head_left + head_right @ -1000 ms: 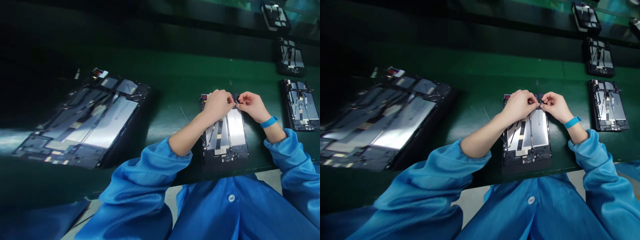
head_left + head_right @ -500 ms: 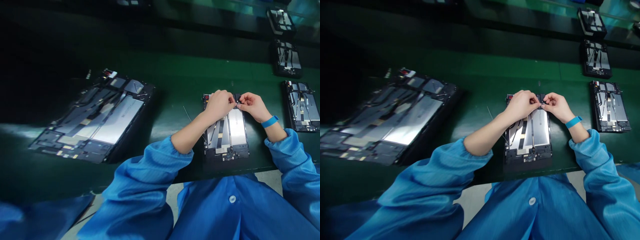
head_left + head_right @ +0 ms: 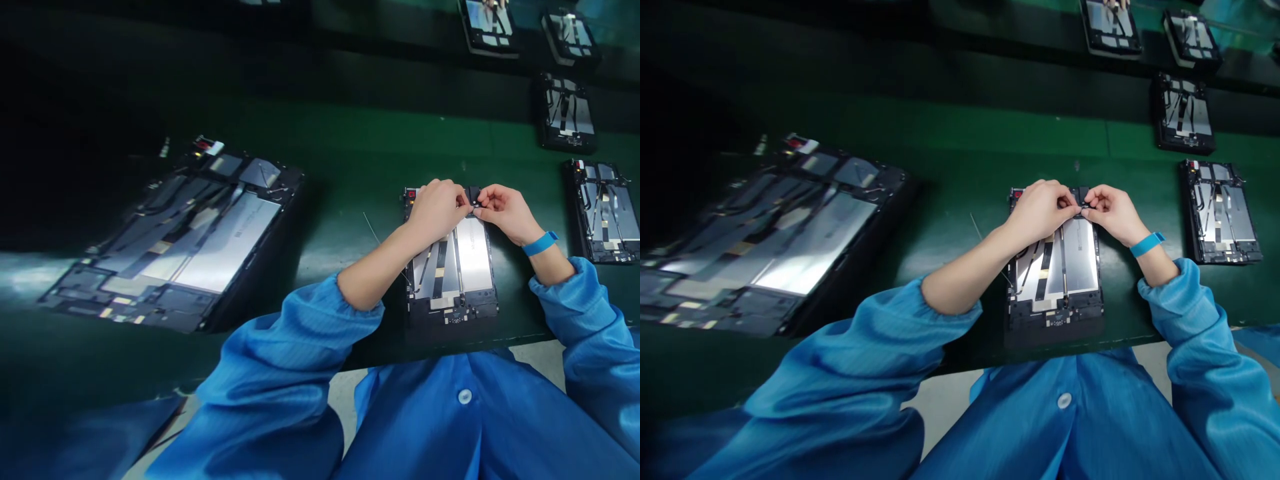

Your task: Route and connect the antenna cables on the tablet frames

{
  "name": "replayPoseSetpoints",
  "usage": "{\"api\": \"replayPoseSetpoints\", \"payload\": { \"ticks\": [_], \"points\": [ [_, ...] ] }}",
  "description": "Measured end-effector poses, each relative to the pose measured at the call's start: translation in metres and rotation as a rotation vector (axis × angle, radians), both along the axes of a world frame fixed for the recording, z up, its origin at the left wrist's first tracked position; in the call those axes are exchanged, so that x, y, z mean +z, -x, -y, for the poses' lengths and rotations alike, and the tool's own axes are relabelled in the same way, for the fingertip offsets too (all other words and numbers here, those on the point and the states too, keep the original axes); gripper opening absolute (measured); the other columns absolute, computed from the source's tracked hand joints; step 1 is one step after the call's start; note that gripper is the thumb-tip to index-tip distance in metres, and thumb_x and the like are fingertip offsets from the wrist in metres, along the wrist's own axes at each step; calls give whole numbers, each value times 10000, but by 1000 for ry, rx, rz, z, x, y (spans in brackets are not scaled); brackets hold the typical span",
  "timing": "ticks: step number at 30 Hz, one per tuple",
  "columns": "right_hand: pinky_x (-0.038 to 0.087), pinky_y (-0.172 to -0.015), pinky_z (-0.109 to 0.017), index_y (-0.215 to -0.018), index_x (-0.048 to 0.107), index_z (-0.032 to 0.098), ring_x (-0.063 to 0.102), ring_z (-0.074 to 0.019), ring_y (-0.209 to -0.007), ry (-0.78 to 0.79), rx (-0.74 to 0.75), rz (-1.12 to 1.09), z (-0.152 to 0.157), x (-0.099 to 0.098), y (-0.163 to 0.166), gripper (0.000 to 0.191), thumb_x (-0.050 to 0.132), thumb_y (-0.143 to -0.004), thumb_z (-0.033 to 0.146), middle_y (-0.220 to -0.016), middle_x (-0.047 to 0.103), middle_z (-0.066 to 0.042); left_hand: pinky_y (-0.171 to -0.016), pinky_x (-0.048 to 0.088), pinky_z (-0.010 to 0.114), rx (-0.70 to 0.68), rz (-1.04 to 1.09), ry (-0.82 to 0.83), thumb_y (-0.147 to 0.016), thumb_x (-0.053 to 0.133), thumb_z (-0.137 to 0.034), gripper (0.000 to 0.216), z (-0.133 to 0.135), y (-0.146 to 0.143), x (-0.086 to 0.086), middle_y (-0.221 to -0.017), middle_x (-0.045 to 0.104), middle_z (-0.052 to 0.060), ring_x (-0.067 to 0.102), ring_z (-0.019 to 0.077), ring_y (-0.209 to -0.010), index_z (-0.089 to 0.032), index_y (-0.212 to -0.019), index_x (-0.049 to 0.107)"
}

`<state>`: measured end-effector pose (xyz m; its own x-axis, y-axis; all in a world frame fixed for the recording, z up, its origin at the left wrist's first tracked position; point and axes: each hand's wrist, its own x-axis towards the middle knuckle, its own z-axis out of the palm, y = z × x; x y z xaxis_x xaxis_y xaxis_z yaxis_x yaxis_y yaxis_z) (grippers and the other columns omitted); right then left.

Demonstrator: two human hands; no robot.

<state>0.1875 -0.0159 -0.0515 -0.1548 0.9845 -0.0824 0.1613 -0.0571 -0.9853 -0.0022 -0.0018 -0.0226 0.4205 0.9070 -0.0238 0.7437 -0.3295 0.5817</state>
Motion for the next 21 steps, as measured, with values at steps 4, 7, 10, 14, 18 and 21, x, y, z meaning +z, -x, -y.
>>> {"api": "replayPoseSetpoints", "payload": {
  "ticks": [4,7,10,14,18,21],
  "points": [
    [415,-636,-273,-832,620,211,490,-100,-681,-2,-1,0,0,1,0,369,892,-608,319,-737,563,49,-979,509,450,11,10,-9,-925,649,-242,141,0,0,0,-952,753,79,668,272,-975,-195,-879,774],
    [399,-625,-269,-824,622,205,479,-90,-656,-8,-6,18,0,2,1,333,856,-608,303,-733,568,50,-1006,494,461,6,-11,16,-933,638,-225,149,1,-1,4,-954,749,93,665,279,-984,-178,-880,769],
    [382,-610,-270,-818,624,196,467,-81,-626,-22,-18,48,1,4,2,285,804,-614,282,-739,576,46,-1007,490,466,11,-24,33,-939,638,-223,147,2,-3,5,-975,743,109,663,299,-1028,-170,-879,763],
    [348,-574,-265,-803,619,199,454,-82,-608,-57,-22,119,0,5,6,231,756,-623,246,-720,566,49,-1024,503,464,2,1,32,-933,660,-223,102,1,-1,1,-1054,726,112,665,305,-1095,-167,-954,743],
    [332,-557,-258,-791,606,211,436,-85,-601,-69,-35,155,-1,4,7,225,750,-618,222,-693,541,57,-1065,520,449,91,142,-105,-889,703,-202,370,14,11,18,-1333,637,150,631,301,-1248,-153,-1252,648],
    [375,-583,-257,-805,597,214,466,-92,-626,2,-30,46,-2,1,5,296,799,-602,291,-703,535,57,-966,585,424,169,346,-195,-947,632,-284,160,43,30,53,-1104,687,75,686,242,-1065,-216,-1090,654]
  ]
}}
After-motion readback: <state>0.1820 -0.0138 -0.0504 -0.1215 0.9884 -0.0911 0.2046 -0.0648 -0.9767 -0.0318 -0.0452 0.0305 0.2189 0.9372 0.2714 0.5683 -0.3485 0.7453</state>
